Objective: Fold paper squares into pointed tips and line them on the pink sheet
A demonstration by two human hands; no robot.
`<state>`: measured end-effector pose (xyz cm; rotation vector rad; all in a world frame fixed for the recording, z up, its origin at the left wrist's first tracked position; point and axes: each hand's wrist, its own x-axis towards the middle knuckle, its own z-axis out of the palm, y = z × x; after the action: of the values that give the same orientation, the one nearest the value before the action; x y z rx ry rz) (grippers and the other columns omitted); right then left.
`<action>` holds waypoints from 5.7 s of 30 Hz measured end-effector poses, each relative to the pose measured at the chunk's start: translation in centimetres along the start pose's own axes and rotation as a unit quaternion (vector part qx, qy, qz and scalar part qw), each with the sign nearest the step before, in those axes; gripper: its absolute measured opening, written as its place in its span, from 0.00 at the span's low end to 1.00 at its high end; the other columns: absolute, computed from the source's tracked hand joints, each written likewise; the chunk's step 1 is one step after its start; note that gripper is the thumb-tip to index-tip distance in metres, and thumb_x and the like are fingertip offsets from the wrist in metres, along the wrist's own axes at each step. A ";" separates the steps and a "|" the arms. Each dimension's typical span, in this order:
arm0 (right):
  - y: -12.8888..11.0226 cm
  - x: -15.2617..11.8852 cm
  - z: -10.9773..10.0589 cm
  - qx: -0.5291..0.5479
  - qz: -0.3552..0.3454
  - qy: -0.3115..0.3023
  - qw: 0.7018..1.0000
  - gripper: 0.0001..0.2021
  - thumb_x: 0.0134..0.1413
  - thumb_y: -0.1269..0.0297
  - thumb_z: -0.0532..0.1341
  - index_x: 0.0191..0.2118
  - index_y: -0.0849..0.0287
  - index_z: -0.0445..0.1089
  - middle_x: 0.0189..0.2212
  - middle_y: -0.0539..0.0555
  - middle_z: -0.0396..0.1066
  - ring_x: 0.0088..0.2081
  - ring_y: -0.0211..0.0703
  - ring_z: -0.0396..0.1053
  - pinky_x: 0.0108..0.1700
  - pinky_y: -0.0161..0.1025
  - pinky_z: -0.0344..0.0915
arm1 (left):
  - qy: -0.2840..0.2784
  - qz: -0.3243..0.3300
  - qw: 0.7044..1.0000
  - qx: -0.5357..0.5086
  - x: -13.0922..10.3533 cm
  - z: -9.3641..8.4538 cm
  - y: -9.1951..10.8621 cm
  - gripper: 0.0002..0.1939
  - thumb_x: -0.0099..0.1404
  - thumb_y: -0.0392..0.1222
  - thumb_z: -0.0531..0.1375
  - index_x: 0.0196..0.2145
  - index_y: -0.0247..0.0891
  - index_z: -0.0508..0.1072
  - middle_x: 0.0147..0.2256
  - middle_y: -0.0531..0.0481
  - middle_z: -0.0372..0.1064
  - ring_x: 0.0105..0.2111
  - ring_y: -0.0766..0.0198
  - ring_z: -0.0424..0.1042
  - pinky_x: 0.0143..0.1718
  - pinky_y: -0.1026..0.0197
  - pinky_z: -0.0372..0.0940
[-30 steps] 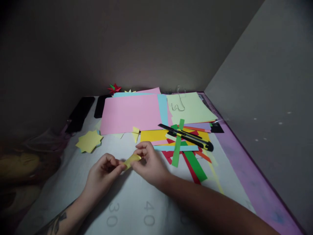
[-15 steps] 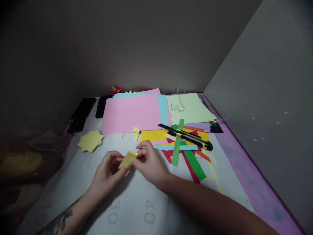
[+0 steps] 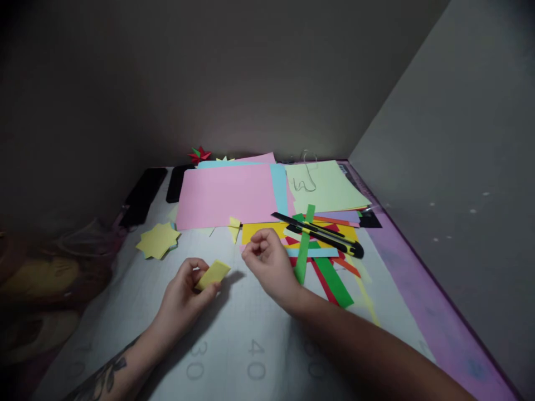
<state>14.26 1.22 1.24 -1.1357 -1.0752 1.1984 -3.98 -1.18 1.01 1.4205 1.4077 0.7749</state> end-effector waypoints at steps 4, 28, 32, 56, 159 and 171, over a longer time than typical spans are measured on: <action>0.3 -0.9 0.3 -0.139 -0.023 -0.150 0.979 0.08 0.46 0.70 0.64 0.34 0.56 0.66 0.32 0.49 0.62 0.30 0.36 0.61 0.31 0.35 0.60 | -0.005 0.020 1.000 -0.002 -0.1 0.3 -0.4 0.13 0.59 0.39 0.60 0.39 0.41 0.57 0.25 0.59 0.67 0.22 0.69 0.62 0.23 0.68 0.54; 0.5 -1.1 0.9 -0.168 0.035 -0.136 0.976 0.11 0.47 0.68 0.64 0.20 0.58 0.62 0.24 0.47 0.59 0.27 0.36 0.59 0.28 0.34 0.55 | -0.019 0.017 0.998 -0.062 0.0 0.4 0.1 0.17 0.62 0.41 0.59 0.44 0.42 0.56 0.30 0.55 0.71 0.30 0.65 0.70 0.33 0.64 0.62; -0.3 -0.3 0.1 -0.136 -0.022 -0.090 0.986 0.09 0.49 0.67 0.63 0.21 0.57 0.65 0.26 0.48 0.62 0.30 0.39 0.62 0.32 0.36 0.59 | -0.008 0.007 0.999 -0.048 -0.1 0.0 0.2 0.18 0.61 0.41 0.59 0.43 0.42 0.53 0.29 0.56 0.70 0.26 0.67 0.68 0.28 0.66 0.59; -0.2 -0.7 -1.3 -0.209 -0.220 -0.124 0.945 0.08 0.56 0.72 0.59 0.37 0.51 0.73 0.42 0.55 0.63 0.44 0.45 0.67 0.37 0.40 0.69 | 0.026 0.059 0.998 0.010 0.0 -0.7 -0.1 0.15 0.60 0.38 0.59 0.42 0.41 0.56 0.28 0.55 0.73 0.28 0.64 0.73 0.31 0.63 0.63; 2.3 0.5 3.2 -0.560 -0.134 -0.174 0.799 0.06 0.54 0.72 0.56 0.28 0.59 0.66 0.32 0.55 0.65 0.36 0.45 0.63 0.39 0.41 0.60 | -0.107 0.318 0.824 0.456 -1.3 -2.7 -1.5 0.23 0.62 0.28 0.53 0.55 0.30 0.65 0.39 0.39 0.71 0.48 0.48 0.66 0.40 0.50 0.71; 2.6 0.5 3.4 -0.562 -0.136 -0.163 0.799 0.06 0.54 0.72 0.56 0.27 0.59 0.66 0.33 0.56 0.66 0.37 0.46 0.63 0.40 0.41 0.60 | -0.105 0.312 0.830 0.451 -1.4 -2.6 -1.5 0.22 0.62 0.28 0.52 0.53 0.32 0.66 0.39 0.40 0.70 0.48 0.50 0.66 0.41 0.51 0.71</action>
<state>10.58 1.98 -0.91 -1.5667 -2.2879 0.4346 -7.07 -2.23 0.78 2.6997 1.1552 0.2710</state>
